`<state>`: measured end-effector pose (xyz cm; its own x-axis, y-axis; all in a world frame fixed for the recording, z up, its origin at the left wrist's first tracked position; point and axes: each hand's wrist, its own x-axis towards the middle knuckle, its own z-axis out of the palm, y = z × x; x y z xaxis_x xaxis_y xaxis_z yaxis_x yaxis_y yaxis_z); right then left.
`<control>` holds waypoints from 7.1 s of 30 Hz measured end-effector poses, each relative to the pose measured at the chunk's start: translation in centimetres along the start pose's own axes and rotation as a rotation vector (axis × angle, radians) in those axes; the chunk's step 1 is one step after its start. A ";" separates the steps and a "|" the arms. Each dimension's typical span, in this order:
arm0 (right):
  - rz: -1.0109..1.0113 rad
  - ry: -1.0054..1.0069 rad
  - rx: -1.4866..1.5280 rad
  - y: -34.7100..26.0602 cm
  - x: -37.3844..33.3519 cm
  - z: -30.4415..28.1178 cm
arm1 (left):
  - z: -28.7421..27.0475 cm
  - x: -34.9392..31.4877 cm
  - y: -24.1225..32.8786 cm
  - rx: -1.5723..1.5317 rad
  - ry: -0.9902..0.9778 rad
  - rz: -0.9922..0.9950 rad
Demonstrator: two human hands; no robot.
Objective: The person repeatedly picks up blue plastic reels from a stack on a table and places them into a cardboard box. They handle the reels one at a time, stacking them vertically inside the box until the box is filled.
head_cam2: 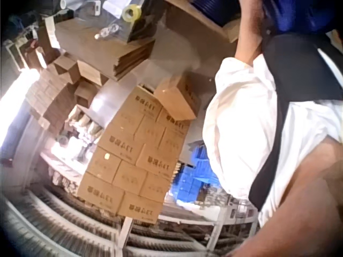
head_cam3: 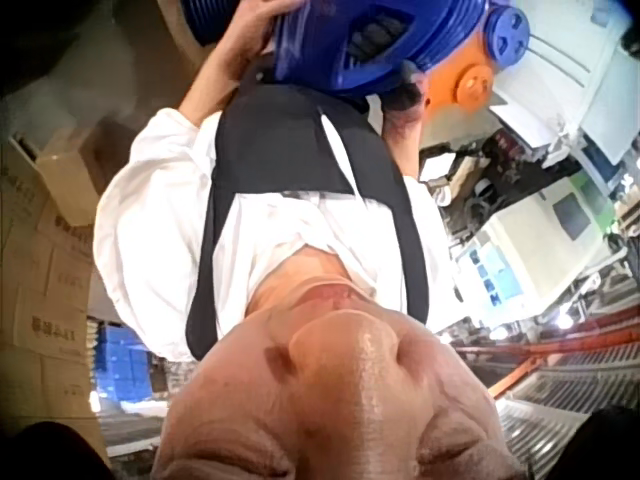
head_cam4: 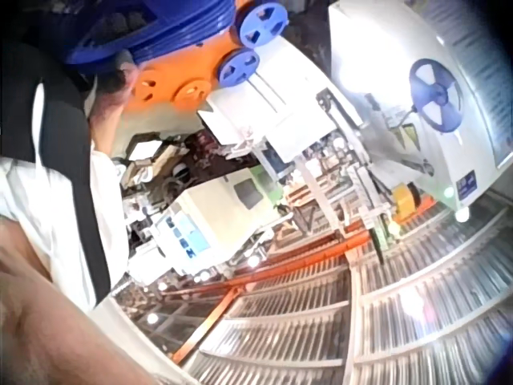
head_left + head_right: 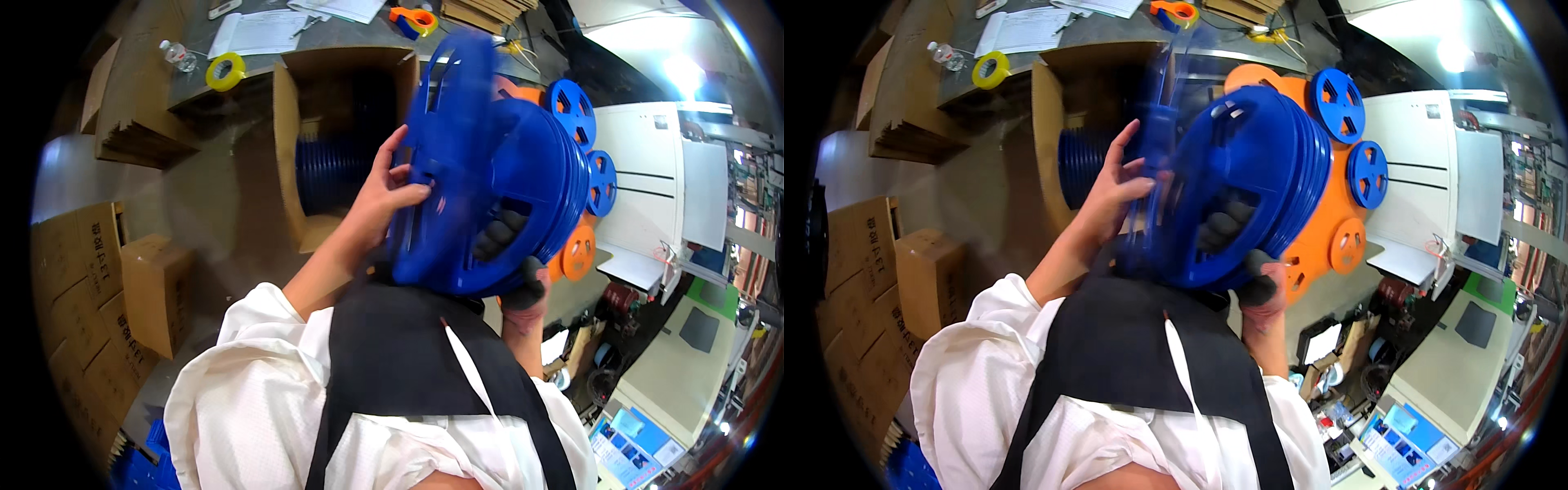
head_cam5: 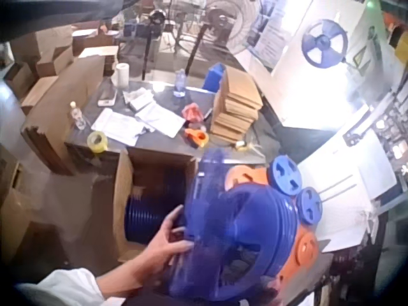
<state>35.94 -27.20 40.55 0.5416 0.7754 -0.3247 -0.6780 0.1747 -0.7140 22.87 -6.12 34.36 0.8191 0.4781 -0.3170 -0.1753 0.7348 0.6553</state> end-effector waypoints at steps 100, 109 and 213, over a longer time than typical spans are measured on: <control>-0.212 -0.465 0.159 -3.9 3.8 -2.3 | -4.4 -3.1 5.8 0.118 0.362 0.332; -0.181 -0.258 -1.257 -0.7 1.7 7.2 | 0.4 1.0 -1.4 0.147 -0.038 -0.017; -0.147 -0.002 -1.153 3.0 2.8 -1.7 | -0.5 3.4 -2.7 0.819 0.179 0.216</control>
<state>36.31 -25.52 36.46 0.5762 0.7945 -0.1920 0.2459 -0.3925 -0.8863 25.90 -6.29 31.17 0.7031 0.6863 -0.1863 0.1874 0.0739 0.9795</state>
